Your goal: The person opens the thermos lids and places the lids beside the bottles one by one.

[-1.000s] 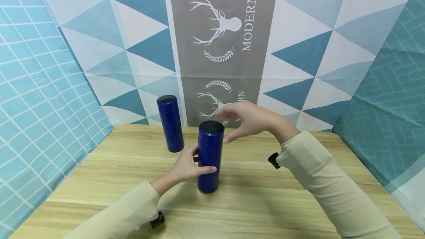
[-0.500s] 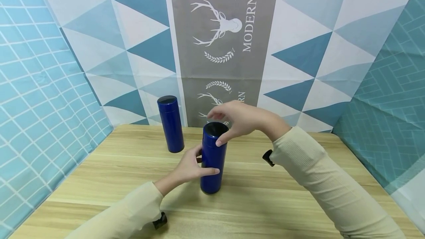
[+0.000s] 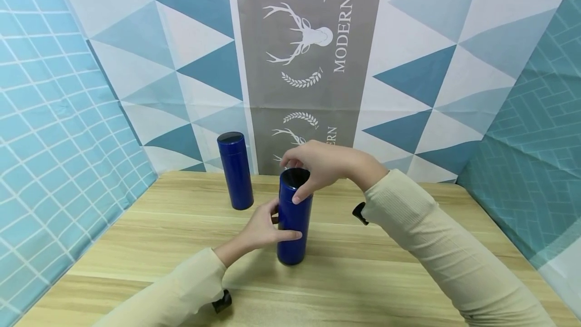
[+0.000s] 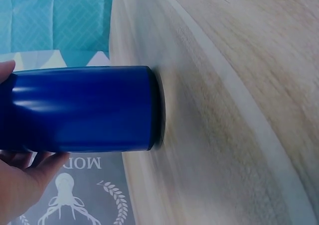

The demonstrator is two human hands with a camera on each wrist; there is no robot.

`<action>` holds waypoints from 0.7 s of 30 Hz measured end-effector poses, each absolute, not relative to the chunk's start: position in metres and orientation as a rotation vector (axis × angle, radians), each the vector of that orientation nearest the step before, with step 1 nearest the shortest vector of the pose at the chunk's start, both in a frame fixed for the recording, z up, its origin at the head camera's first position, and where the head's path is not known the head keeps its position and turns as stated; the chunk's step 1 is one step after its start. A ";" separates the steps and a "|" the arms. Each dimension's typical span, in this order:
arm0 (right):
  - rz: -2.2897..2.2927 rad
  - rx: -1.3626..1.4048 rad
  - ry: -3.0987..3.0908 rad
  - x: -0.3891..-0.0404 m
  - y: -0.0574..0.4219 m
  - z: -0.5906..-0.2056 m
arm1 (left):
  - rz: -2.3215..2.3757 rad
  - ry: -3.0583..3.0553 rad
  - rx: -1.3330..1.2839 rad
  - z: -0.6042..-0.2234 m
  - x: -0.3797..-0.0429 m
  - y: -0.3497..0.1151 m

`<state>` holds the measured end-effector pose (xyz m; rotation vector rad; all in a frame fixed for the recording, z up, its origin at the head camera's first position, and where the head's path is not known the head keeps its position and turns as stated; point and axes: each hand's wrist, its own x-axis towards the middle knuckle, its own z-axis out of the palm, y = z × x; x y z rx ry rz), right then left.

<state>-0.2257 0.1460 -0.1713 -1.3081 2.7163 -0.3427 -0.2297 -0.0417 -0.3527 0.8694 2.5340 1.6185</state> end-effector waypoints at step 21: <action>-0.199 -1.265 2.693 -0.227 0.130 -0.167 | 1.595 2.418 0.908 -0.352 -0.236 -0.052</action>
